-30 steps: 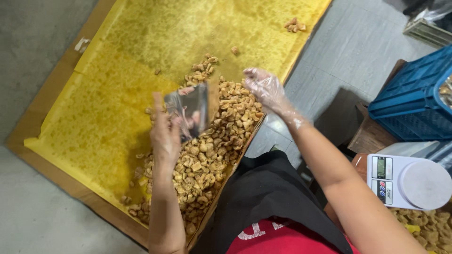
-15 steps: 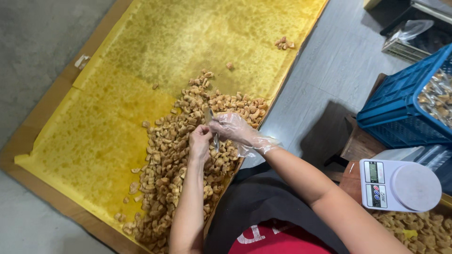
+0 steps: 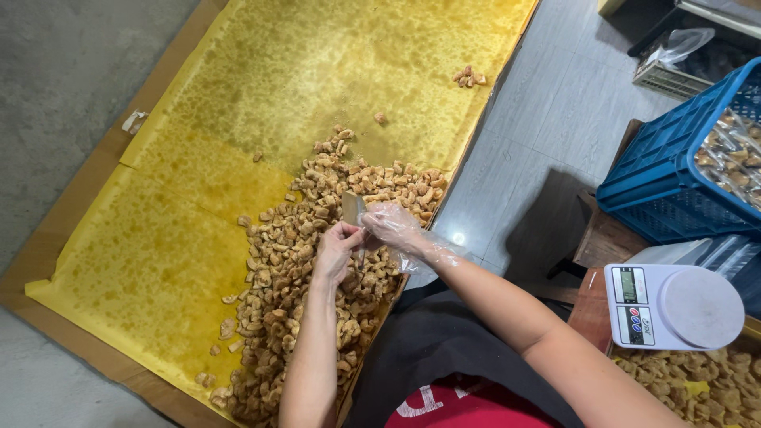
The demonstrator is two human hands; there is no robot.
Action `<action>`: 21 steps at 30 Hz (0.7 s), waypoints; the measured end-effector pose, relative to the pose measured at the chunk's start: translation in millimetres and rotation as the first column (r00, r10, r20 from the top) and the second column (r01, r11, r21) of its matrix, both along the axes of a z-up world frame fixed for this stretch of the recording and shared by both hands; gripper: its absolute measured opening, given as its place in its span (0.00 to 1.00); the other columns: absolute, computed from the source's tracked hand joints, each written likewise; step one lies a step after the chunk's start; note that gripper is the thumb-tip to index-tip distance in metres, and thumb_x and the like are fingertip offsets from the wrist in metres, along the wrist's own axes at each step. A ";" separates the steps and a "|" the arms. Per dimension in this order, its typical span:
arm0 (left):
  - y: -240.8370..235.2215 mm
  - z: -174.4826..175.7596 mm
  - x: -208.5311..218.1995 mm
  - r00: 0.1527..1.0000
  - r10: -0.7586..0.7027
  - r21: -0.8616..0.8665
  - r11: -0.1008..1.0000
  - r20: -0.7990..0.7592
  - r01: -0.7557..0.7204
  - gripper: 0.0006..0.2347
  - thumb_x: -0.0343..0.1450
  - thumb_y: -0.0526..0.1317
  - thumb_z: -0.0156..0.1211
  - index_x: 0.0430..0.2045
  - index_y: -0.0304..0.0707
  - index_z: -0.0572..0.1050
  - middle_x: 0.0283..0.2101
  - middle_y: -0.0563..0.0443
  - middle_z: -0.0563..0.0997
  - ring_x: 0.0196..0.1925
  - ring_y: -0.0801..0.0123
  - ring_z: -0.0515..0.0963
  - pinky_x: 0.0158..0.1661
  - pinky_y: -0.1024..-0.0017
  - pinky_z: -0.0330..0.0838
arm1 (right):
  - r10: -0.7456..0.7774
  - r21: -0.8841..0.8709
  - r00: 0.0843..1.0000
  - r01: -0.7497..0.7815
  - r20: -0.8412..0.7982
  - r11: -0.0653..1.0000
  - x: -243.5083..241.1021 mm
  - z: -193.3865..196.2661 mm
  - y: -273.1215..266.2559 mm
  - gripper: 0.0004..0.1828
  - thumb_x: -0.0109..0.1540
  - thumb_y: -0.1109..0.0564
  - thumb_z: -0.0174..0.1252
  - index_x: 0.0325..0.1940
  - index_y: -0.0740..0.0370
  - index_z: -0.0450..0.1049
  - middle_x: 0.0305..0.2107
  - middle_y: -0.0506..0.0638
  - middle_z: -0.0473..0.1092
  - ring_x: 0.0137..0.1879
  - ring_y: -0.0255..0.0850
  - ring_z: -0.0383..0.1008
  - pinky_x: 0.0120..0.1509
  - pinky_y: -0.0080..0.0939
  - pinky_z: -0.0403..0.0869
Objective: The person scoops dried fruit from a large yellow tray into clear plastic bags, weighs each bag on a digital scale, and places the filled bags into a blue basket. The process repeats continuously with multiple bags being filled and stored.
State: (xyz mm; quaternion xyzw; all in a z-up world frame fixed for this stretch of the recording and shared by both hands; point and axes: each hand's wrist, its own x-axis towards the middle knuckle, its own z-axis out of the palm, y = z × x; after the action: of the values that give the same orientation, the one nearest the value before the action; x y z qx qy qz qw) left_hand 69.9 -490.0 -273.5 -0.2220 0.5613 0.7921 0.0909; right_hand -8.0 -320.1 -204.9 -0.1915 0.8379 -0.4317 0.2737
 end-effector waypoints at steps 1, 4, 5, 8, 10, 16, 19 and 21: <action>-0.1 6.9 1.7 1.000 0.024 0.027 0.999 -0.007 -0.024 0.03 0.71 0.31 0.64 0.31 0.32 0.75 0.31 0.47 0.81 0.29 0.74 0.78 0.29 0.78 0.75 | -0.024 -0.052 0.999 0.027 0.048 0.998 2.6 -0.2 -0.6 0.23 0.69 0.45 0.44 0.35 0.62 0.76 0.28 0.52 0.78 0.34 0.42 0.83 0.34 0.37 0.78; 9.2 28.8 5.4 0.997 0.073 -0.196 0.978 -0.006 -0.073 0.02 0.72 0.31 0.61 0.32 0.31 0.75 0.32 0.46 0.82 0.28 0.74 0.80 0.28 0.79 0.79 | -0.035 -0.142 0.988 0.056 0.151 0.988 13.4 5.5 0.3 0.22 0.70 0.45 0.42 0.39 0.61 0.76 0.31 0.51 0.77 0.33 0.38 0.82 0.31 0.34 0.79; 15.3 36.3 7.3 0.997 0.078 -0.459 0.886 0.005 -0.067 0.02 0.72 0.32 0.60 0.33 0.31 0.74 0.33 0.46 0.82 0.26 0.74 0.80 0.24 0.80 0.78 | -0.026 -0.162 0.983 0.056 0.179 0.985 18.5 9.3 0.3 0.21 0.70 0.45 0.42 0.41 0.61 0.75 0.32 0.50 0.76 0.33 0.37 0.83 0.31 0.33 0.79; 37.9 51.3 6.1 0.996 0.023 -0.813 0.576 -0.092 -0.088 0.09 0.73 0.33 0.56 0.46 0.31 0.74 0.33 0.45 0.82 0.20 0.70 0.78 0.17 0.77 0.72 | -0.044 -0.348 0.992 0.082 0.118 0.934 29.1 17.2 -3.0 0.17 0.70 0.49 0.44 0.50 0.62 0.72 0.35 0.51 0.76 0.34 0.34 0.81 0.33 0.29 0.80; 50.1 54.5 6.2 0.991 -0.036 -0.881 0.462 -0.131 -0.100 0.11 0.75 0.35 0.54 0.51 0.32 0.76 0.30 0.44 0.82 0.19 0.67 0.77 0.15 0.75 0.70 | -0.044 -0.156 0.999 0.039 -0.029 0.987 29.3 17.9 -7.3 0.14 0.70 0.53 0.47 0.52 0.62 0.72 0.30 0.54 0.75 0.29 0.38 0.77 0.27 0.32 0.78; 65.8 35.2 12.9 0.877 -0.051 -0.801 0.434 -0.478 -0.412 0.11 0.76 0.33 0.53 0.48 0.30 0.81 0.34 0.40 0.85 0.28 0.69 0.84 0.28 0.75 0.78 | -0.089 -0.283 0.984 0.043 -0.151 0.958 16.5 1.1 11.4 0.08 0.66 0.59 0.55 0.44 0.59 0.80 0.25 0.50 0.77 0.28 0.34 0.76 0.31 0.36 0.76; 72.0 20.2 14.2 0.925 -0.018 -0.778 0.548 -0.379 -0.308 0.11 0.74 0.31 0.55 0.47 0.31 0.81 0.32 0.39 0.85 0.25 0.68 0.83 0.24 0.71 0.78 | -0.126 -0.167 0.992 0.128 0.022 0.978 18.8 -6.3 24.0 0.08 0.65 0.57 0.55 0.44 0.58 0.79 0.25 0.51 0.76 0.27 0.38 0.75 0.31 0.42 0.75; 74.5 10.5 13.8 0.971 -0.025 -0.762 0.625 -0.238 -0.171 0.10 0.75 0.32 0.54 0.47 0.32 0.80 0.30 0.41 0.85 0.19 0.68 0.81 0.17 0.71 0.76 | -0.139 -0.114 0.990 0.141 0.027 0.983 20.8 -11.6 28.0 0.09 0.65 0.56 0.55 0.44 0.59 0.79 0.26 0.53 0.76 0.28 0.41 0.75 0.33 0.45 0.75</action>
State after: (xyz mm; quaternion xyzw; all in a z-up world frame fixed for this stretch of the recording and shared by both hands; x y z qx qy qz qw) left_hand 83.6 -415.4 -263.1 -0.1708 0.8446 0.4952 -0.1105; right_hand 12.8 -292.1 -216.5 -0.1435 0.8202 -0.4994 0.2392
